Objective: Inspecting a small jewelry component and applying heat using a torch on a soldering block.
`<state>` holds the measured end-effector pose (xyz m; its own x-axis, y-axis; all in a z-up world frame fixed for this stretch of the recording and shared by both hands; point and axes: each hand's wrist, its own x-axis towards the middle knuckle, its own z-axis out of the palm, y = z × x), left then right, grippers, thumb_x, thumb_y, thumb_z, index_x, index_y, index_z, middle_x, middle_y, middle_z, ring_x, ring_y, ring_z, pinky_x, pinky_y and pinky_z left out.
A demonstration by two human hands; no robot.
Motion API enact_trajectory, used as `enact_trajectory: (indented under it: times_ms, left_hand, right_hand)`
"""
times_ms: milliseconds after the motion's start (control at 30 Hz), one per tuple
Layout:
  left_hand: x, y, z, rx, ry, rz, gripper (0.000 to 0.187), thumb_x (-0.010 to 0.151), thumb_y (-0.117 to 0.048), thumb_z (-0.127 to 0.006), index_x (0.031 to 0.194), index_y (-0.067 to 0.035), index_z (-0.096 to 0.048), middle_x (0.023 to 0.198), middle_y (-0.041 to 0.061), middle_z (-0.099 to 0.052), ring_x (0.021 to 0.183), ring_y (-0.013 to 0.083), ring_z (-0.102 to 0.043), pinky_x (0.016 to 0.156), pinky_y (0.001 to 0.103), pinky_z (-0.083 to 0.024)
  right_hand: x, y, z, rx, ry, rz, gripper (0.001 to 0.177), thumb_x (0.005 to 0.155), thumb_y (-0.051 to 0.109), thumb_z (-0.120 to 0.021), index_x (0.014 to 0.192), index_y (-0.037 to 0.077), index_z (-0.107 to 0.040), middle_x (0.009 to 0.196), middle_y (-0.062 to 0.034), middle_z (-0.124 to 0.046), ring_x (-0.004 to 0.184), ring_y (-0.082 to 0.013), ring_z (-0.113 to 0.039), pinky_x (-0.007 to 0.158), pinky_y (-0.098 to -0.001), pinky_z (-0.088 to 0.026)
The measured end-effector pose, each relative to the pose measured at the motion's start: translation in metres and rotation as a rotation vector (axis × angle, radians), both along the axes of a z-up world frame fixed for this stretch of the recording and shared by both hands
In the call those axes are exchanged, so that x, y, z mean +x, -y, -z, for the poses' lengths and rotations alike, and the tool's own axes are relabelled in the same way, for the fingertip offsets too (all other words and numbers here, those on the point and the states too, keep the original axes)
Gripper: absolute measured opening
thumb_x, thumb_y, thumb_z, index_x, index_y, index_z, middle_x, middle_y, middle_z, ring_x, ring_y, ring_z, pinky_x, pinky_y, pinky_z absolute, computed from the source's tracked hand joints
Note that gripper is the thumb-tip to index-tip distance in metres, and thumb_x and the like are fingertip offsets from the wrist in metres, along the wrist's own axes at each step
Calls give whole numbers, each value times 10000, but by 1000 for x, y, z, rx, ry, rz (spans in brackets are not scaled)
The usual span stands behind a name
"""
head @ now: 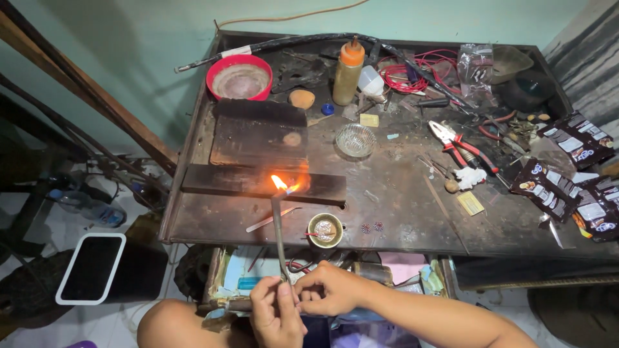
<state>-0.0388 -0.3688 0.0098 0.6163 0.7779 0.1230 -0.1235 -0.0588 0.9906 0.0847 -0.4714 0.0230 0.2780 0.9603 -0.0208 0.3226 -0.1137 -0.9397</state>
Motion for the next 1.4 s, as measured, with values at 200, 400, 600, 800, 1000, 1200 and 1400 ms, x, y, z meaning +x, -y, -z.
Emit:
enact_trajectory:
  times_ms: [200, 400, 600, 800, 1000, 1200, 1400]
  left_hand:
    - [2, -8, 1, -42, 113, -15, 207, 981, -165, -562, 1168, -83, -530, 677, 109, -619, 247, 114, -385, 231, 211, -298]
    - [1, -15, 5, -49, 91, 12, 208, 1009, -172, -526, 1198, -84, -534, 699, 121, -614, 234, 114, -404, 239, 198, -286]
    - [0, -2, 4, 10, 14, -9, 215, 968, -185, -577, 1156, -84, -597, 650, 92, -666, 228, 121, -420, 197, 224, -312]
    - [3, -8, -7, -52, 141, -78, 212, 992, -171, -551, 1183, -96, -498, 674, 121, -617, 256, 116, -382, 257, 200, -295]
    - [-3, -14, -6, -31, 107, -55, 213, 1002, -216, -543, 1184, -108, -518, 701, 137, -606, 239, 111, -396, 261, 189, -269]
    - [-4, 4, -11, 13, 54, -30, 190, 977, -142, -554, 1147, -76, -608, 603, 92, -646, 250, 89, -389, 221, 190, -289]
    - [-1, -3, -10, 25, 182, -60, 187, 1002, -139, -528, 1172, -61, -527, 661, 111, -619, 258, 78, -371, 265, 170, -270]
  right_hand:
    - [-1, 0, 5, 42, -6, 14, 130, 966, 206, -755, 1028, 96, -726, 669, 27, -660, 557, -37, -533, 587, -220, -502]
    - [0, 0, 4, 20, -40, 1, 121, 958, 173, -739, 1063, 114, -748, 695, 36, -676, 567, -30, -547, 580, -212, -494]
    - [1, -1, 3, 39, 37, 6, 125, 956, 216, -751, 1004, 107, -711, 661, 25, -658, 553, -47, -548, 575, -227, -493]
    - [0, 0, 2, 45, -10, 1, 118, 957, 177, -752, 1061, 122, -750, 683, 48, -671, 559, -27, -544, 595, -212, -490]
    - [0, 0, 5, 43, -50, 10, 125, 960, 200, -755, 1051, 115, -748, 673, 37, -656, 554, -31, -520, 572, -210, -485]
    - [1, -1, 5, 33, -3, -11, 73, 977, 171, -722, 1011, 107, -712, 671, 37, -636, 568, -27, -517, 577, -221, -473]
    - [1, -1, 4, 34, -17, -10, 128, 964, 194, -745, 1055, 104, -745, 681, 29, -679, 558, -25, -560, 581, -208, -493]
